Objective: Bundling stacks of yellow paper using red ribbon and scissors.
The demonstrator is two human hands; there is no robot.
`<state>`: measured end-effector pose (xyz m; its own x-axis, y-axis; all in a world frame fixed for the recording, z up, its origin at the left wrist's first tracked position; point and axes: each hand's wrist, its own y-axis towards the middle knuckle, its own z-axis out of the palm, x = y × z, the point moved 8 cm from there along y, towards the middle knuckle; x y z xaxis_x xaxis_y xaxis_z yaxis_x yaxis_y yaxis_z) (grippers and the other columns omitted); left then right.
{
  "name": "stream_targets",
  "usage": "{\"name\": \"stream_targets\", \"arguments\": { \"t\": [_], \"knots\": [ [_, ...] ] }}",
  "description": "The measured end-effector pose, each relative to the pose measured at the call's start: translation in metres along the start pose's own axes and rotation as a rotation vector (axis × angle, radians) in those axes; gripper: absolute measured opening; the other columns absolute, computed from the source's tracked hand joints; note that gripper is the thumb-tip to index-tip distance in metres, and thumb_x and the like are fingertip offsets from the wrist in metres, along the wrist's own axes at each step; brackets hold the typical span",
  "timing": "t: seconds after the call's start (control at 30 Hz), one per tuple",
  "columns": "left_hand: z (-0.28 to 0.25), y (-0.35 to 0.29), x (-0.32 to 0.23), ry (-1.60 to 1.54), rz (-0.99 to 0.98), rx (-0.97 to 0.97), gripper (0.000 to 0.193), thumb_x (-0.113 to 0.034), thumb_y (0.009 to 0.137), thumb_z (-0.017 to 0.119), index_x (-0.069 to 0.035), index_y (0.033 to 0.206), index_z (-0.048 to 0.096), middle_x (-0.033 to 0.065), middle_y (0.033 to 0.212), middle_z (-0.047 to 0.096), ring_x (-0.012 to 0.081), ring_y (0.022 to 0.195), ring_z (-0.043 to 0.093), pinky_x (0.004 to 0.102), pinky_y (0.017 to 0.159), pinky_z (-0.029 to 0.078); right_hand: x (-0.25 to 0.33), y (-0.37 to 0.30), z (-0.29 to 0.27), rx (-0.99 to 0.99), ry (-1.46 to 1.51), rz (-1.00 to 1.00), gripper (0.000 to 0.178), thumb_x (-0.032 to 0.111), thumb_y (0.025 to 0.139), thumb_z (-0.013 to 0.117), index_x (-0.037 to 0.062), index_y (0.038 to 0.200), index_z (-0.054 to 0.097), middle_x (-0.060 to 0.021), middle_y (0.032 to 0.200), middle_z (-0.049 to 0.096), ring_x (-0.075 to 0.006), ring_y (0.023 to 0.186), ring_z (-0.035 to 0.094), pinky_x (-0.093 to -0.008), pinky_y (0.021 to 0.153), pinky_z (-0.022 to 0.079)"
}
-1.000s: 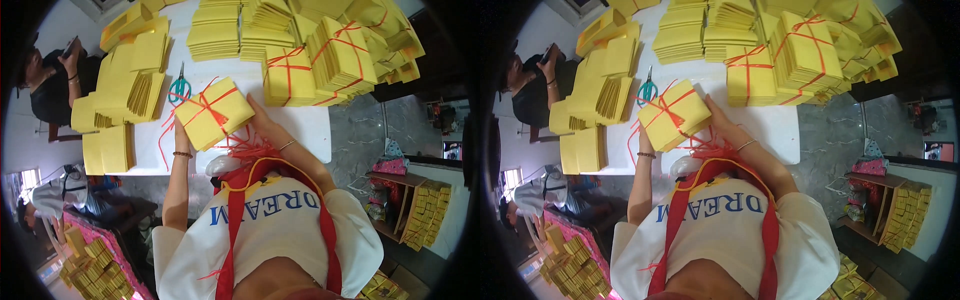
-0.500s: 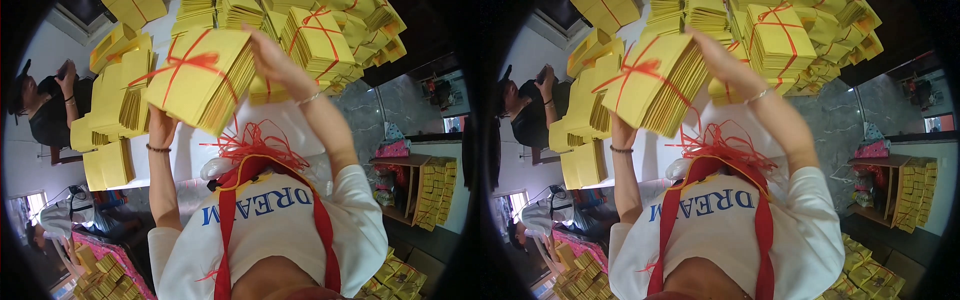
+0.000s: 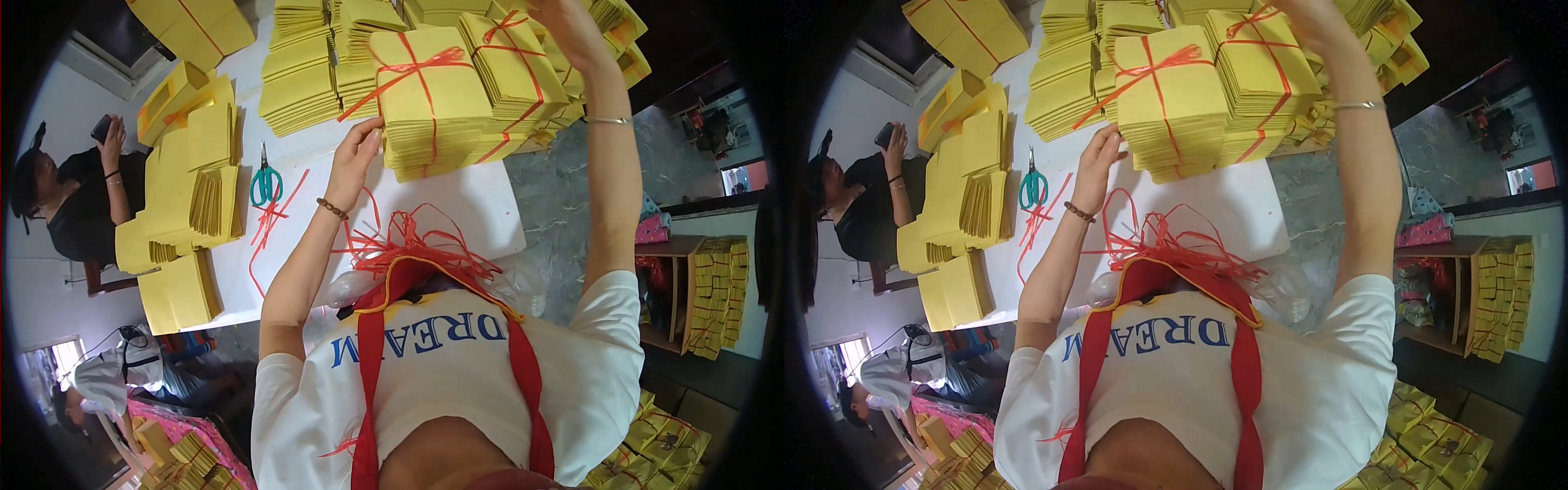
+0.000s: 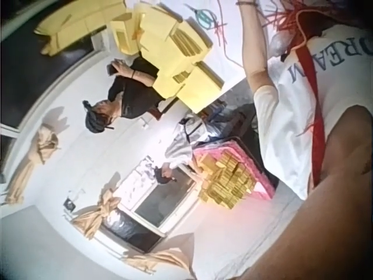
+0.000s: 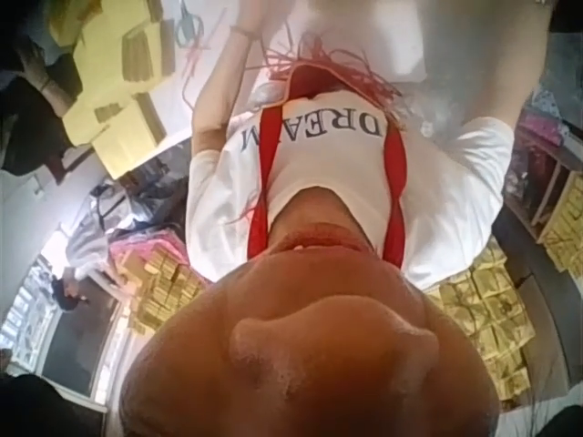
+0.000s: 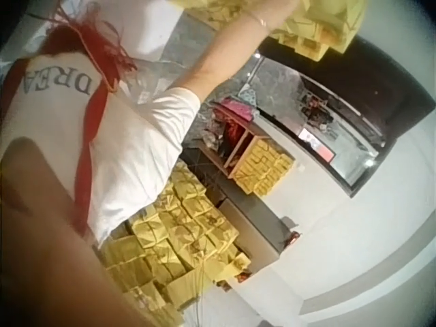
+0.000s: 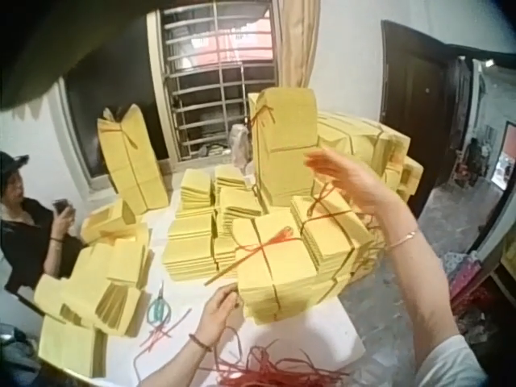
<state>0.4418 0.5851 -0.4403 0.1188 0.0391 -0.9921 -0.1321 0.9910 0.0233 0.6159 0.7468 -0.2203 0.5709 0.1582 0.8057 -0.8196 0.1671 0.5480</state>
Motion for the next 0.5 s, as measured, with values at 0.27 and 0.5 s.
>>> {"name": "stream_targets", "arguments": {
  "t": [0.27, 0.5],
  "knots": [
    [0.012, 0.003, -0.002, 0.107, 0.214, -0.187, 0.067, -0.051, 0.090, 0.026, -0.010, 0.139, 0.005, 0.0102, 0.143, 0.010, 0.0236, 0.132, 0.012, 0.0377, 0.105, 0.013, -0.062, -0.155, -0.088, -0.972, -0.264, 0.263, 0.067, 0.055, 0.087, 0.032, 0.0062, 0.132, 0.033, -0.0103, 0.135, 0.034, -0.0213, 0.127, 0.025, -0.0351, 0.103, 0.021],
    [0.029, -0.002, 0.003, 0.386, 0.345, -0.206, 0.110, -0.014, 0.057, 0.079, 0.005, 0.132, 0.000, 0.0191, 0.113, 0.050, 0.0295, 0.106, 0.049, 0.0355, 0.096, 0.033, -0.076, -0.140, -0.061, -0.974, -0.200, 0.164, 0.062, 0.048, 0.088, 0.037, 0.0045, 0.132, 0.032, -0.0080, 0.134, 0.036, -0.0182, 0.121, 0.035, -0.0310, 0.100, 0.028]
  ]
}}
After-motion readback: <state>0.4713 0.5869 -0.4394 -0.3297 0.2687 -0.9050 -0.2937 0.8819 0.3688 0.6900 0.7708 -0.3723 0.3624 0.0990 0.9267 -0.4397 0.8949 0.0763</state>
